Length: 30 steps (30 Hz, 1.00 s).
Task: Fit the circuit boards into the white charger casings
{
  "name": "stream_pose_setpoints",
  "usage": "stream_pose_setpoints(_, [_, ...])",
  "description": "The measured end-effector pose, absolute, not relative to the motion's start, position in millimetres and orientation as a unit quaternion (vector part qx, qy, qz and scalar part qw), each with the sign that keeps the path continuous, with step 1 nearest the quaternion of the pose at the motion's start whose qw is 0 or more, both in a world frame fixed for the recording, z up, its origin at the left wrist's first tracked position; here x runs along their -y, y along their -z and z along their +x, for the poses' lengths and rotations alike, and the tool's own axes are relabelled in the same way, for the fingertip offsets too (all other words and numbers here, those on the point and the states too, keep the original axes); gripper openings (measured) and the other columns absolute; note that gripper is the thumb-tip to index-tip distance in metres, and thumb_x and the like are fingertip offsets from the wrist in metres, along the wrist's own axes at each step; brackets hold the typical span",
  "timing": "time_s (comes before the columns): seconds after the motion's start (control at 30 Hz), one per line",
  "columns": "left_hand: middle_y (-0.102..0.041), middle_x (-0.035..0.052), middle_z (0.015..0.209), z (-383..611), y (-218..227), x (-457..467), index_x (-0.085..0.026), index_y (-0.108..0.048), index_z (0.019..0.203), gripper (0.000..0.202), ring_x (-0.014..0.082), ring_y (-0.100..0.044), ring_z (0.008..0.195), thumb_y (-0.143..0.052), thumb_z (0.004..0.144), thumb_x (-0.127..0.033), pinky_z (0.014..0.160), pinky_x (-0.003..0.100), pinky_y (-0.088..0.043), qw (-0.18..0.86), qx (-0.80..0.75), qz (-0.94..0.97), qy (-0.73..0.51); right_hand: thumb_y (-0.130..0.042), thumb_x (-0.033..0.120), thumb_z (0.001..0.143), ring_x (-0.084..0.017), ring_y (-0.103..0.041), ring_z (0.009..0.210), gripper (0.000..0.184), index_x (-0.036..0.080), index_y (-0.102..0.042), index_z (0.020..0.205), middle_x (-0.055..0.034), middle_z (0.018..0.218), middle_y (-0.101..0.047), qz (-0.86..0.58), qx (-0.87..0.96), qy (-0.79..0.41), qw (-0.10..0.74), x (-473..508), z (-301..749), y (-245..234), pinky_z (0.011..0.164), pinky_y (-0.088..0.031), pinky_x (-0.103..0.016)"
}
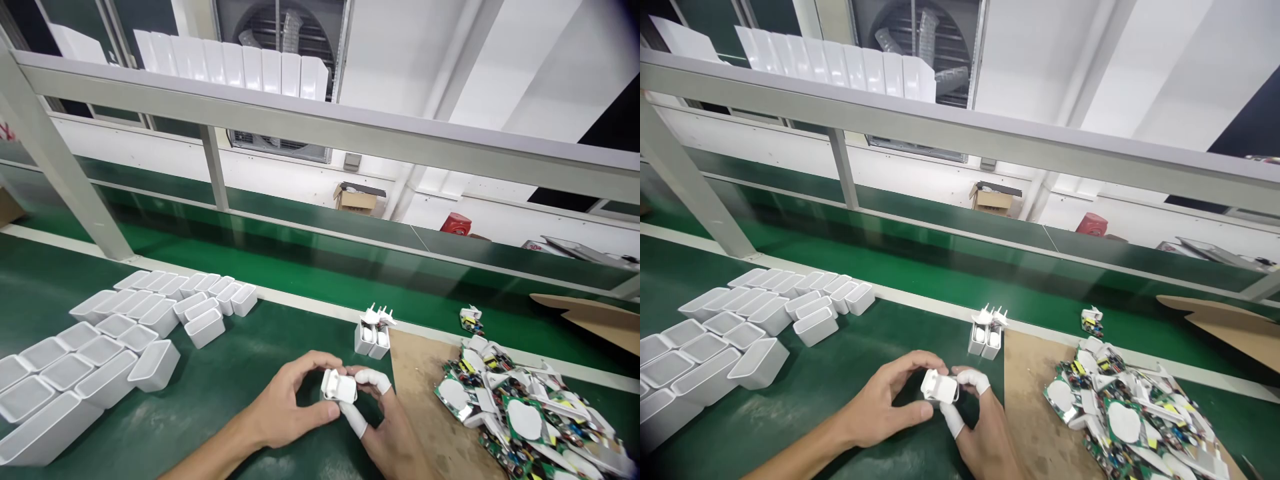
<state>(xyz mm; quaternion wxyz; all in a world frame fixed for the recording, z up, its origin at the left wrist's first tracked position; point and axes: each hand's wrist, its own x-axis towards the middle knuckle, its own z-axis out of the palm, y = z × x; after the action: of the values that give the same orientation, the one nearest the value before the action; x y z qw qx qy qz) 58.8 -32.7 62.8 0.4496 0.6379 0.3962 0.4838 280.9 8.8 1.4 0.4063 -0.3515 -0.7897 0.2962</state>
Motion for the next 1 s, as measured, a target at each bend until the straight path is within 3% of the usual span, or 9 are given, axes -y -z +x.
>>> stream_pose_setpoints(0.13, [-0.079,0.0100,0.110,63.1,-63.1,30.6,-0.020,-0.071,0.102,0.023,0.0252,-0.074,0.104,-0.068,0.101,-0.042,0.093,0.038,-0.058,0.457,-0.411,0.577,-0.537,-0.065,0.024,0.099,-0.021,-0.077,0.108,0.021,0.026,-0.056,0.117,-0.0092,0.122,-0.074,-0.334,0.803,-0.244,0.428,-6.6,278.8,-13.6,0.095,-0.064,-0.031])
stream_pose_setpoints(0.23, [-0.079,0.0121,0.120,61.8,-60.9,25.0,-0.020,-0.067,0.113,0.032,0.0282,-0.075,0.112,-0.061,0.105,-0.050,0.097,0.042,-0.059,0.515,-0.430,0.472,-0.571,-0.056,0.016,0.101,-0.021,-0.073,0.117,0.029,0.026,-0.059,0.129,-0.0102,0.128,-0.070,-0.286,0.849,-0.168,0.412,-4.8,278.7,-21.7,0.100,-0.062,-0.034])
stream_pose_setpoints(0.43, [-0.054,0.0176,0.160,54.0,-59.1,29.9,-0.028,-0.041,0.159,0.072,0.0349,-0.054,0.146,-0.059,0.100,-0.066,0.122,0.057,-0.040,0.592,-0.366,0.523,-0.492,-0.050,0.008,0.102,-0.025,-0.066,0.129,0.044,0.022,-0.055,0.143,-0.0151,0.138,-0.065,-0.221,0.885,-0.100,0.398,-8.2,285.3,-21.6,0.103,-0.062,-0.036])
stream_pose_setpoints(0.53, [-0.029,0.0163,0.174,54.2,-56.2,35.0,-0.034,-0.016,0.169,0.107,0.0377,-0.032,0.159,-0.068,0.087,-0.076,0.128,0.061,-0.025,0.541,-0.370,0.580,-0.483,-0.055,0.008,0.101,-0.024,-0.067,0.126,0.048,0.023,-0.053,0.146,-0.0143,0.137,-0.065,-0.224,0.870,-0.101,0.427,-7.5,288.5,-32.2,0.103,-0.062,-0.036])
stream_pose_setpoints(0.6, [-0.025,0.0153,0.175,56.2,-53.4,36.0,-0.036,-0.007,0.170,0.124,0.0383,-0.024,0.161,-0.078,0.076,-0.078,0.130,0.062,-0.018,0.500,-0.395,0.612,-0.468,-0.055,0.007,0.100,-0.023,-0.070,0.120,0.047,0.024,-0.055,0.144,-0.0137,0.135,-0.065,-0.240,0.863,-0.116,0.429,-6.0,288.9,-41.2,0.099,-0.063,-0.035])
stream_pose_setpoints(0.7, [-0.036,0.0146,0.171,61.3,-49.8,35.6,-0.038,-0.004,0.169,0.127,0.0368,-0.034,0.157,-0.088,0.077,-0.062,0.129,0.061,-0.023,0.458,-0.424,0.649,-0.435,-0.050,0.005,0.099,-0.022,-0.072,0.109,0.042,0.025,-0.063,0.133,-0.0118,0.127,-0.068,-0.246,0.880,-0.153,0.377,-4.6,286.3,-45.8,0.091,-0.065,-0.035])
stream_pose_setpoints(0.83, [-0.057,0.0122,0.152,64.7,-46.6,36.3,-0.038,-0.012,0.166,0.092,0.0303,-0.058,0.137,-0.072,0.097,-0.035,0.121,0.055,-0.040,0.399,-0.466,0.667,-0.423,-0.046,0.001,0.096,-0.023,-0.070,0.106,0.042,0.023,-0.063,0.127,-0.0124,0.123,-0.068,-0.243,0.880,-0.156,0.377,-5.3,282.3,-34.0,0.087,-0.065,-0.038])
stream_pose_setpoints(0.9, [-0.060,0.0119,0.145,62.6,-44.5,37.2,-0.037,-0.015,0.165,0.086,0.0297,-0.062,0.129,-0.070,0.099,-0.036,0.117,0.054,-0.045,0.379,-0.470,0.672,-0.428,-0.045,0.000,0.096,-0.023,-0.070,0.107,0.043,0.023,-0.062,0.128,-0.0129,0.126,-0.067,-0.240,0.878,-0.137,0.392,-5.5,282.7,-29.9,0.087,-0.065,-0.039])
stream_pose_setpoints(1.0, [-0.052,0.0132,0.152,58.9,-41.5,38.0,-0.037,-0.011,0.166,0.103,0.0341,-0.056,0.135,-0.080,0.091,-0.045,0.117,0.055,-0.044,0.357,-0.456,0.688,-0.437,-0.048,0.001,0.097,-0.025,-0.069,0.114,0.043,0.024,-0.060,0.132,-0.0134,0.130,-0.067,-0.237,0.871,-0.119,0.413,-4.4,285.9,-33.4,0.092,-0.064,-0.042])
